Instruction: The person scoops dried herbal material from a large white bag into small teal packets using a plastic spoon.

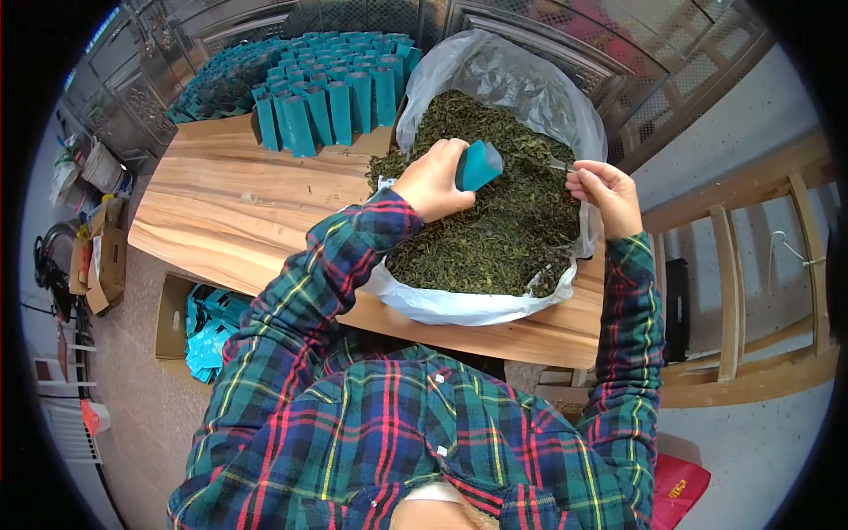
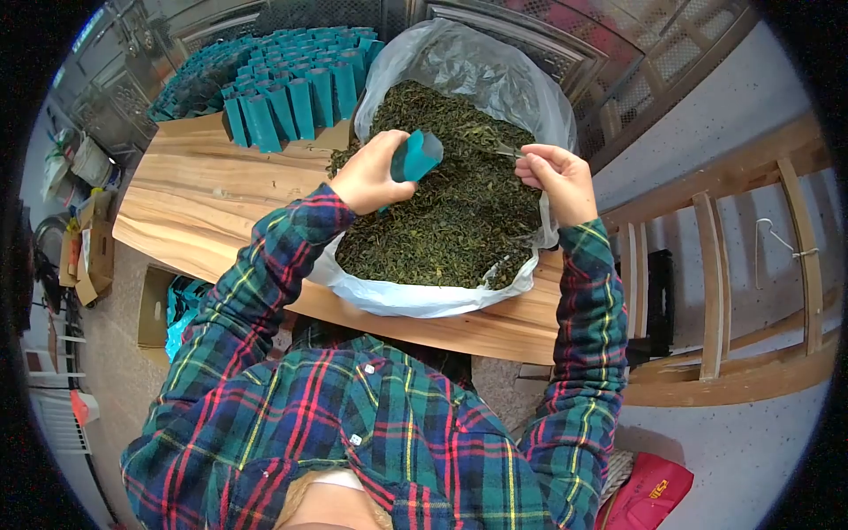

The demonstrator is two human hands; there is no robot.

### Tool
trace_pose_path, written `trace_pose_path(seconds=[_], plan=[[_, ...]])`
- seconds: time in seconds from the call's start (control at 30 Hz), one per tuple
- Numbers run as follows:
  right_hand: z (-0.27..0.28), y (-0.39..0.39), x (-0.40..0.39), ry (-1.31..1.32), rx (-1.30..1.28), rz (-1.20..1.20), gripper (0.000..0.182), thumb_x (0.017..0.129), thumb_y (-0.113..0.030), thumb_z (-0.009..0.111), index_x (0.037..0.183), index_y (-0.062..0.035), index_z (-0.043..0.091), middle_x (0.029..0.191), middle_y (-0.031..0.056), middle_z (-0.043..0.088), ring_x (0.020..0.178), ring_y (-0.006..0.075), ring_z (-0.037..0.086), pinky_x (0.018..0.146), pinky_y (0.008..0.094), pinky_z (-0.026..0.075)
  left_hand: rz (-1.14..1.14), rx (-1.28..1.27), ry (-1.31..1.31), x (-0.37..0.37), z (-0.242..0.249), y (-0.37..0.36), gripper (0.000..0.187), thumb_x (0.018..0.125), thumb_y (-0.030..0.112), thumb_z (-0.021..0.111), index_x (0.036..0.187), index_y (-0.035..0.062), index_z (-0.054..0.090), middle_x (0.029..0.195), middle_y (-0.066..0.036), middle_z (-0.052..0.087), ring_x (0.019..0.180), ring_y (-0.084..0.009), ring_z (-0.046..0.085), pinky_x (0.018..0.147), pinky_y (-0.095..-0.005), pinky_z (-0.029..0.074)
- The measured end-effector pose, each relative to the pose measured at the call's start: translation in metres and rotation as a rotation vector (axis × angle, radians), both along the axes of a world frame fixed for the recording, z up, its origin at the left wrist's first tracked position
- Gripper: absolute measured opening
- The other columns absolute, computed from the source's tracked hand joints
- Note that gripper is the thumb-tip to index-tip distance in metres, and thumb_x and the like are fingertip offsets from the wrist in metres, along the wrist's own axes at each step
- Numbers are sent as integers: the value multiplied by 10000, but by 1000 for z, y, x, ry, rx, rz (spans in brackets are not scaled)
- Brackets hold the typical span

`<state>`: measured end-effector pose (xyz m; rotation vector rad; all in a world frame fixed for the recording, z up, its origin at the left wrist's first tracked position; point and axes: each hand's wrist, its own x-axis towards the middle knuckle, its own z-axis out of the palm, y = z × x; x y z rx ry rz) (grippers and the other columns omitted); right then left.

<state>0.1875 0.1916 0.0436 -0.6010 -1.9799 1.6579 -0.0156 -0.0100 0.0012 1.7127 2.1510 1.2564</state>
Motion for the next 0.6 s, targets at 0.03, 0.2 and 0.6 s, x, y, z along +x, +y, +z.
trace_pose_path(seconds=[0.03,0.2,0.6], plan=[[6,-4,0,5,-7,10,202,881,-95,552,1036,26,594,887,102,645,780,144,631,687,240,517,1,-25,15,0,2,2,597,654,181,662,1162,-30,430,1093,-204,495,1042,-341,502,897,-369,406],[20,-16,-3,-24,-16,95,208,885,-98,548,1045,28,588,906,102,643,785,143,630,687,234,516,16,-98,76,3,9,4,601,664,183,652,1175,-23,413,1095,-214,488,1041,-357,495,891,-379,411],[72,-57,-47,-393,1373,269,115,799,-93,564,861,-27,636,771,142,645,733,275,631,670,350,497,61,-205,292,26,16,27,555,660,178,658,1127,4,414,1035,-206,486,944,-386,525,822,-434,438]])
